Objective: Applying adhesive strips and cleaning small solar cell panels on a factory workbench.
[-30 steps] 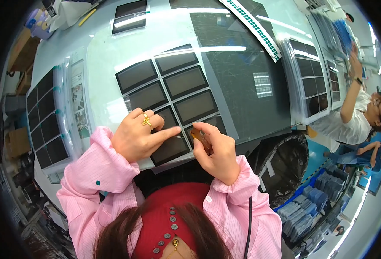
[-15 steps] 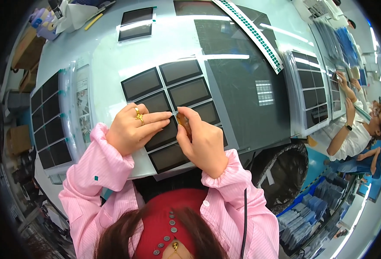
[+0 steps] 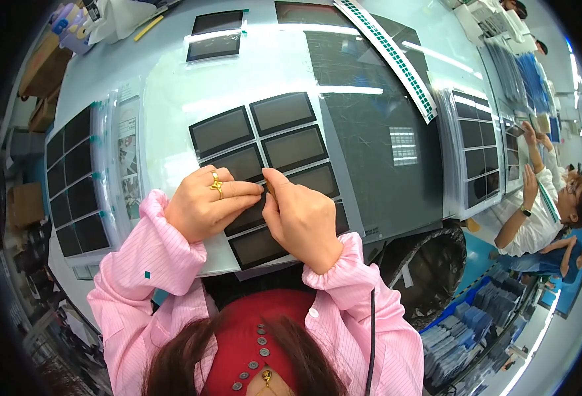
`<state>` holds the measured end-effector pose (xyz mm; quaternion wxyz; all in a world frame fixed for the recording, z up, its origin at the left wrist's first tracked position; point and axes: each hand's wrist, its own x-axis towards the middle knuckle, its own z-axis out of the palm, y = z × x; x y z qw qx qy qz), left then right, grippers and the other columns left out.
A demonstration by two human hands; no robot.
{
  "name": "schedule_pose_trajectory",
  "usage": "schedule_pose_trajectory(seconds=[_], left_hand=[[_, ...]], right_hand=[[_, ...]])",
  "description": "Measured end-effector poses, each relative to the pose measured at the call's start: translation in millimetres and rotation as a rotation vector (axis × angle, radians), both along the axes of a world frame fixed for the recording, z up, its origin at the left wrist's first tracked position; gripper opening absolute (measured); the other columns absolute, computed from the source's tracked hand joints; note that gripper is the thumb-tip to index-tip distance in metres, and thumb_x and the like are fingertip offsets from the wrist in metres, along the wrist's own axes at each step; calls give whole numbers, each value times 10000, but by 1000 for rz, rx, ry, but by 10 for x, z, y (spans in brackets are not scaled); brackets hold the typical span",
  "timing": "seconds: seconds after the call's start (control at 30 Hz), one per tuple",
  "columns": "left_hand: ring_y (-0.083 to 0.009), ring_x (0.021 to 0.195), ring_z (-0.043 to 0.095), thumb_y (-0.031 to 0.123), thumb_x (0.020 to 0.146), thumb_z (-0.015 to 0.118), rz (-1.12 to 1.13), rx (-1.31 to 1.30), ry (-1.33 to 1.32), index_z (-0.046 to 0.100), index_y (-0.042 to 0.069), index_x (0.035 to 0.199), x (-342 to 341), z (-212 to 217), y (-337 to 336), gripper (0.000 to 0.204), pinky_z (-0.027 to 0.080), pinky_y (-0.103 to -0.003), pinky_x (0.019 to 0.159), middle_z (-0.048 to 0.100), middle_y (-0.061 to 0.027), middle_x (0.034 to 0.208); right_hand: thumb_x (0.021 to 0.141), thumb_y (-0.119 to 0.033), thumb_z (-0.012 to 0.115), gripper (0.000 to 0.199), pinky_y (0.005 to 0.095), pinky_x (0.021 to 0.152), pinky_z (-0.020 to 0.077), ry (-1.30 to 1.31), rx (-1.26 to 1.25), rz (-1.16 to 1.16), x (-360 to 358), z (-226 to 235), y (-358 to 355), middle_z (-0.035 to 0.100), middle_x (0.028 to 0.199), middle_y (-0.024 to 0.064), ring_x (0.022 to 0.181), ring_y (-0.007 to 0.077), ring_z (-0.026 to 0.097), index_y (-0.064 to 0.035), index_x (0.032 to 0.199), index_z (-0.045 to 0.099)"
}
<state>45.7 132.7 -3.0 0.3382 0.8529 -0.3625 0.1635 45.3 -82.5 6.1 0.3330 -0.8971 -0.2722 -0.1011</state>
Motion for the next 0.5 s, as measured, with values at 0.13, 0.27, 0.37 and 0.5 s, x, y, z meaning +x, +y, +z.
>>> schedule_pose_trajectory(seconds=[0.13,0.27,0.37,0.5], left_hand=[[-187,716,632,57,747,816,-2,-41,9,754,72,916,0,14,12,180,519,-330,627,757,-16,998],[-212,735,649,61,767,825,22,-52,49,752,79,919,-8,-11,9,170,513,-342,628,711,-35,956],[-228,739,653,59,770,824,34,-76,61,751,83,922,-9,-19,18,170,512,-353,627,698,-40,947],[-244,777,663,41,772,815,110,-68,82,750,81,908,14,36,36,156,520,-375,688,699,-39,933]], right_hand=[[847,-16,732,394,339,514,478,35,-28,22,-57,25,-43,625,652,56,522,221,618,-40,1232,653],[842,-17,734,384,342,506,464,72,8,-27,-42,32,-34,600,622,50,503,209,600,-35,1216,646],[841,-7,734,382,334,492,454,0,-33,5,0,17,1,586,614,48,489,196,586,-30,1210,640],[842,-8,738,392,337,486,449,62,-27,39,-83,64,-49,578,610,48,483,199,579,-33,1220,636]])
